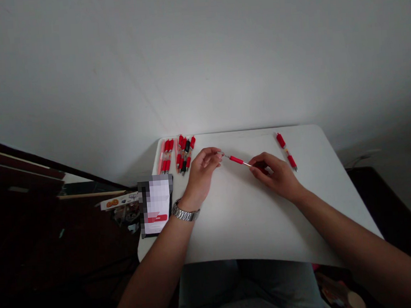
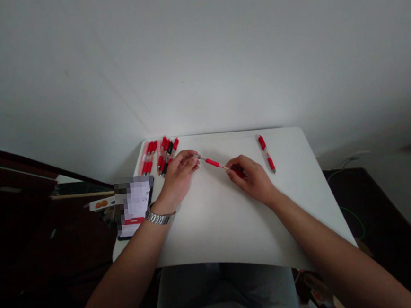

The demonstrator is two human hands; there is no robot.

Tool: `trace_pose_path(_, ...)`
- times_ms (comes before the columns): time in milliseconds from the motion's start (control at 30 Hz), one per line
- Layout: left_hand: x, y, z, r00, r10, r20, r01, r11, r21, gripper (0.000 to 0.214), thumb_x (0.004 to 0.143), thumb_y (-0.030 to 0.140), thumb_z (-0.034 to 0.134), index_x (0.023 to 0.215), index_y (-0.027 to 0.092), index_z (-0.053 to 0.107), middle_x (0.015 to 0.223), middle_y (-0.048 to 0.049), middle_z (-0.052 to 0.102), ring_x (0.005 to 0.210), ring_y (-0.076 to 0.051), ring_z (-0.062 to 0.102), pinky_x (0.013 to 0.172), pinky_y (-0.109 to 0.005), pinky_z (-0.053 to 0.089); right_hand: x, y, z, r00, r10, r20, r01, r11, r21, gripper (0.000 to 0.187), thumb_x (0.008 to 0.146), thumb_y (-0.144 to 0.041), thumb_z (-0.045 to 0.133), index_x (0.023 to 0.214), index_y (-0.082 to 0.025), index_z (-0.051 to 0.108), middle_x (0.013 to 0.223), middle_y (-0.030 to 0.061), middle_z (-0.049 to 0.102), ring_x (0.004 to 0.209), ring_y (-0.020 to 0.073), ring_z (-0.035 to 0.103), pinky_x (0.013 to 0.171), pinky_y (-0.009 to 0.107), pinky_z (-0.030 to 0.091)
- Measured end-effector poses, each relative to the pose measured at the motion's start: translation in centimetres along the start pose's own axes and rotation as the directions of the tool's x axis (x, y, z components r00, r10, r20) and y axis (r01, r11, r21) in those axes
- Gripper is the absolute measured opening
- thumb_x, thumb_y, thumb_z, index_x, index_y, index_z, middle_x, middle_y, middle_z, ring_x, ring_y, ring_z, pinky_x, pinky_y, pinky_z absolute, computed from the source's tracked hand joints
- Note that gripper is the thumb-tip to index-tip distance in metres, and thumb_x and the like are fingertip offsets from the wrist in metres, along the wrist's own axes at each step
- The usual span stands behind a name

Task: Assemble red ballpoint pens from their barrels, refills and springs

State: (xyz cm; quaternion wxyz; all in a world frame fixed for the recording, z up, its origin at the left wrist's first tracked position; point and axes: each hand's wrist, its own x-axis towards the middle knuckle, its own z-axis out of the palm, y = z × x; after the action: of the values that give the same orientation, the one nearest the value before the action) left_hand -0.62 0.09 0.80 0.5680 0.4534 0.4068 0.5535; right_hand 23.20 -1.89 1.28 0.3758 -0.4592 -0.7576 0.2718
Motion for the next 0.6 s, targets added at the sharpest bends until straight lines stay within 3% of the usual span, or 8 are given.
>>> trace_pose_path(600,-0.47,0.64,0.51,0.997,0.017,0.074,-0.019,0.999,0.033,0.023,0.086,0.037,0.078,0.102,0.021,0.071,0.102,-0.0048,0.070,0.094,-0.016,0.063,0.086,-0.029,0.052,0.03,0.20,0.14,1.000,-0.013,0.008,0.013,1.000,0.004,0.018,0.098,-0.038,0.060,0.103,-0.022,0.062,0.083,0.0045,0.065,0.069,0.0169,0.060,0.060,0.031,0.050)
